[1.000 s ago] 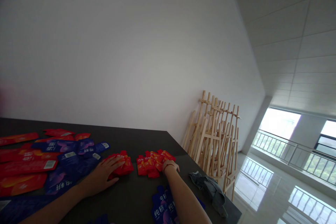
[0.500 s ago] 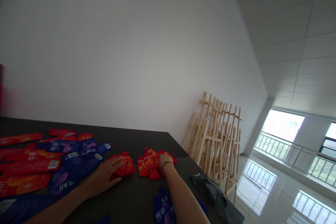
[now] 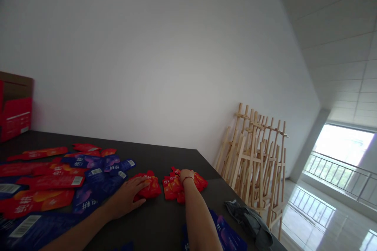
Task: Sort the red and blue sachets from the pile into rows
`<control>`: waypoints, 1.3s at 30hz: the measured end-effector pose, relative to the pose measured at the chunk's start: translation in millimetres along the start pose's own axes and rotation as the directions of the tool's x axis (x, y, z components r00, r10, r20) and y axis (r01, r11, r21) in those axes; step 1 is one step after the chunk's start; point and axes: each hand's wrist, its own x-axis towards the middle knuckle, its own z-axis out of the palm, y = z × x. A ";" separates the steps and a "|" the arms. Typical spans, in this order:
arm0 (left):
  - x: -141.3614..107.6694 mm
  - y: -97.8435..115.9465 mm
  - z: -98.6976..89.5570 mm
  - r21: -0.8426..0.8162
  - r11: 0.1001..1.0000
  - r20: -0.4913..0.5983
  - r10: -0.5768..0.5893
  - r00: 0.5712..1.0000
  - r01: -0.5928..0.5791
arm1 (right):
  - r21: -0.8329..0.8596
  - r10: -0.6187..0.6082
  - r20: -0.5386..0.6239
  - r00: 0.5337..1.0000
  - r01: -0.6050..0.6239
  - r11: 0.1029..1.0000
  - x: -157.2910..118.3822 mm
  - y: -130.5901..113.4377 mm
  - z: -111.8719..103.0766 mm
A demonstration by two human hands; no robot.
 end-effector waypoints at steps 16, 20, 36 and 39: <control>1.5 -4.6 1.5 -0.051 0.998 -0.026 0.036 0.999 -0.037 | 0.022 -0.164 -0.078 0.983 0.167 0.986 -86.9 -29.2 -22.0; -3.8 -6.0 4.8 -0.034 0.999 -0.087 -0.043 0.995 0.041 | 0.143 -0.370 -0.165 0.914 0.394 0.908 -104.3 -82.9 -15.7; -121.6 -30.8 -84.7 0.267 0.942 0.135 -0.247 0.960 0.205 | 0.197 -0.642 -0.262 0.720 0.691 0.695 -166.1 -163.0 -31.3; -141.5 -31.2 -82.8 0.331 0.921 0.108 -0.252 0.962 0.204 | 0.144 -0.736 -0.221 0.640 0.768 0.624 -194.0 -191.0 -38.8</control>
